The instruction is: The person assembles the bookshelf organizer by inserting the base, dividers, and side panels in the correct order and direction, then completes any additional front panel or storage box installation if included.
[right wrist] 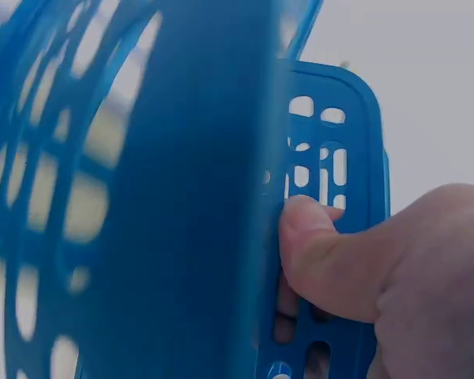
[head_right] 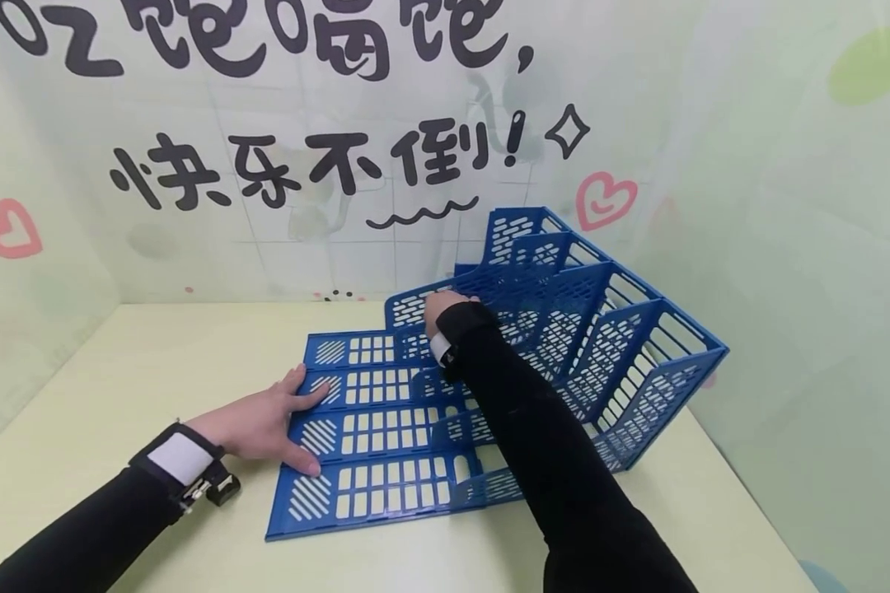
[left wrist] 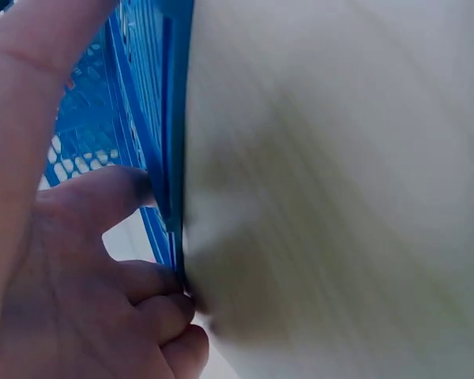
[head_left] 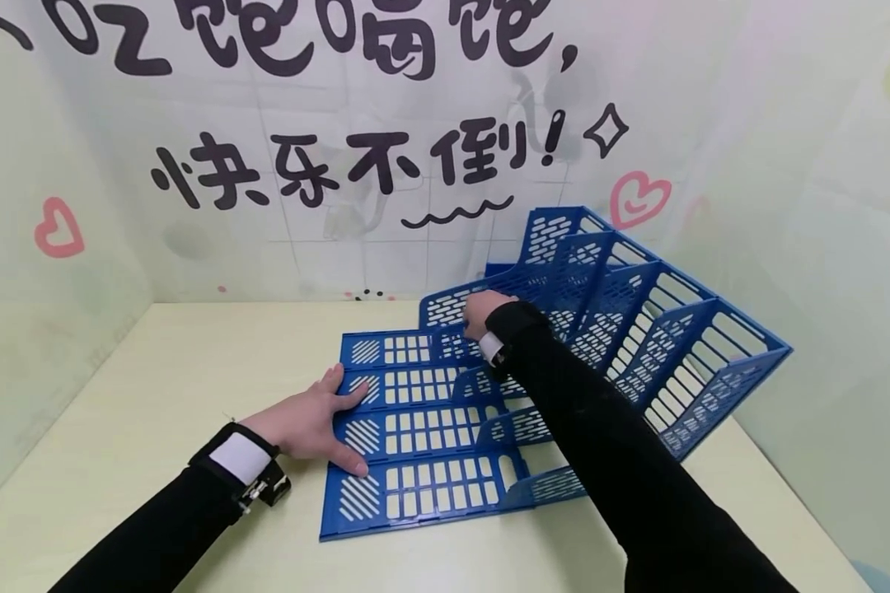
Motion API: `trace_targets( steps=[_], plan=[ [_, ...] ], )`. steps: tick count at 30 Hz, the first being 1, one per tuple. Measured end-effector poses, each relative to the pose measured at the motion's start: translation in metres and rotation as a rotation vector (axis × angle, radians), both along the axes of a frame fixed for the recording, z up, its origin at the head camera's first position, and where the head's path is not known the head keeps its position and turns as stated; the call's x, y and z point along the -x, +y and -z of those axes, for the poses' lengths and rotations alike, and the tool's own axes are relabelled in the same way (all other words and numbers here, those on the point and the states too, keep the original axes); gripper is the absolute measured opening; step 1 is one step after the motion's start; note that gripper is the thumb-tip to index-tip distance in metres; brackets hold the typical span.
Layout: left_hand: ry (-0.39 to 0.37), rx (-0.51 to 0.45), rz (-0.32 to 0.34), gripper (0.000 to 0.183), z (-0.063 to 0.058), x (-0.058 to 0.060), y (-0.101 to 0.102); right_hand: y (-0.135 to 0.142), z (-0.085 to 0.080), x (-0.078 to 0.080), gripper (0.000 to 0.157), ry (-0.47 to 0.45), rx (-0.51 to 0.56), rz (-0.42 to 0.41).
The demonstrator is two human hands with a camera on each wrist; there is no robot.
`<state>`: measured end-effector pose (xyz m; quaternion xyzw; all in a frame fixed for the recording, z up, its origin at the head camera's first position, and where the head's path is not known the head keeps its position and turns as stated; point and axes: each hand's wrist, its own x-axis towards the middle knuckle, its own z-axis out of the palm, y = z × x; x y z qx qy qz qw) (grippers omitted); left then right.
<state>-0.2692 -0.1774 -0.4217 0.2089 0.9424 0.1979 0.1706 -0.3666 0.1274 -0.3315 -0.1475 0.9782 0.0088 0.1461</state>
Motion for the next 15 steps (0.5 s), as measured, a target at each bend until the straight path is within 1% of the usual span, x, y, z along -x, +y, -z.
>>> trace_targets(
  steps=[3,4,6,9,13,15],
  plan=[
    [-0.004,-0.015,0.011,0.131,-0.004,-0.001,-0.001,-0.012,-0.002,-0.006,0.026,0.026,0.035,0.034],
    [-0.010,-0.018,0.008,0.131,-0.004,-0.001,-0.001,-0.014,-0.001,-0.006,0.026,0.028,0.038,0.029],
    [-0.013,-0.017,0.004,0.131,-0.004,-0.003,-0.001,-0.014,-0.003,-0.010,0.031,0.014,0.053,0.025],
    [-0.007,0.013,0.003,0.132,-0.002,-0.004,0.000,-0.009,-0.007,-0.014,0.034,-0.006,0.133,-0.032],
    [0.016,0.049,0.008,0.132,-0.001,-0.003,0.002,0.000,-0.023,-0.031,0.032,0.021,0.287,-0.119],
    [0.028,0.054,0.011,0.131,-0.002,-0.003,0.001,0.005,-0.026,-0.039,0.030,0.009,0.271,-0.149]
  ],
)
